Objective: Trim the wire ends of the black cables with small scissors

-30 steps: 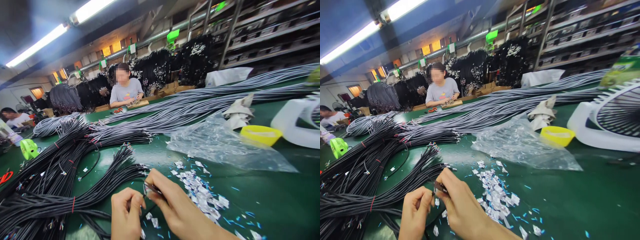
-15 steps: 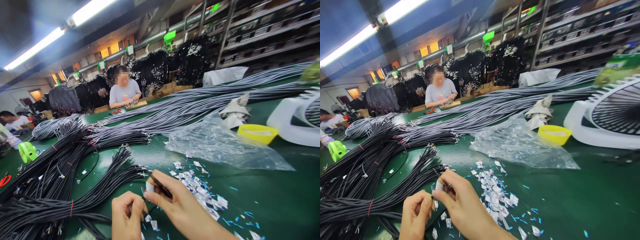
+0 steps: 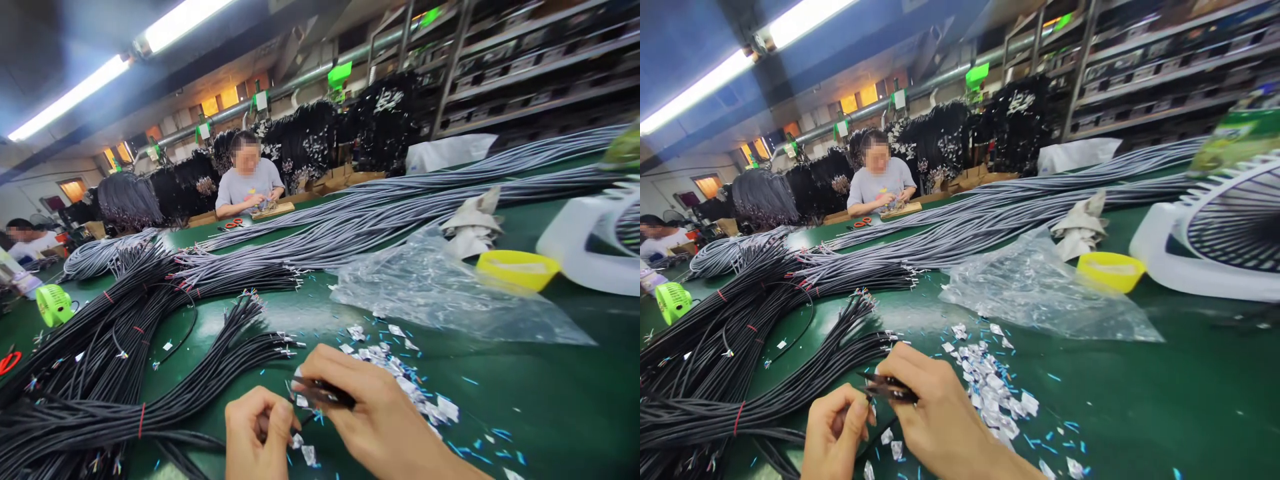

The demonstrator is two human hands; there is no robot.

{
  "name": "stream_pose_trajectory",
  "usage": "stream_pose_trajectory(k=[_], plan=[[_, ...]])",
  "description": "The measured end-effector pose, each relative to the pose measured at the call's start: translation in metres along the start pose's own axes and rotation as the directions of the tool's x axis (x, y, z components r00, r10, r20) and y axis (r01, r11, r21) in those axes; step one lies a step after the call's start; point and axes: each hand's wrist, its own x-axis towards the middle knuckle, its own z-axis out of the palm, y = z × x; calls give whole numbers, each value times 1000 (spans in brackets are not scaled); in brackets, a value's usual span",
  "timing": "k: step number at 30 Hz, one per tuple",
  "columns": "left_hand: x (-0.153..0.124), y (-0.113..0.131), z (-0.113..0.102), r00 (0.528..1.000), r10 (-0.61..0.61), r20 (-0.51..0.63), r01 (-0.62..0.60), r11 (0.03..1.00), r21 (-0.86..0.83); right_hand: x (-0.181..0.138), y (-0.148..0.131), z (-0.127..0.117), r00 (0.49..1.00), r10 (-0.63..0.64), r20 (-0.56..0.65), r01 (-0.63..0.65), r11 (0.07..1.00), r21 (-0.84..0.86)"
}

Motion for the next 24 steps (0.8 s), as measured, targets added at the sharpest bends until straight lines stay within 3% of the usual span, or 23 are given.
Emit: stream_pose_trajectory(k=[3, 8, 14, 19, 24], plan=[[1, 1, 0, 1000, 7, -12, -7, 1000, 26, 5, 8, -7, 993, -53, -109, 37, 989, -146], [2, -2, -1, 1000, 12, 2, -12, 1000, -7, -1, 9, -8, 987, -151, 45, 152, 988, -16], [2, -7, 0, 999, 0, 34, 2, 999, -53, -8, 2, 1, 948, -318, 10, 316, 941, -123], [1, -3, 0, 999, -8, 39, 9, 999, -40, -6, 8, 0, 948, -316, -23, 304, 927, -221], [2, -1, -1, 1000, -27, -5, 27, 997, -70, -1, 15, -7, 986, -149, -76, 129, 967, -221]])
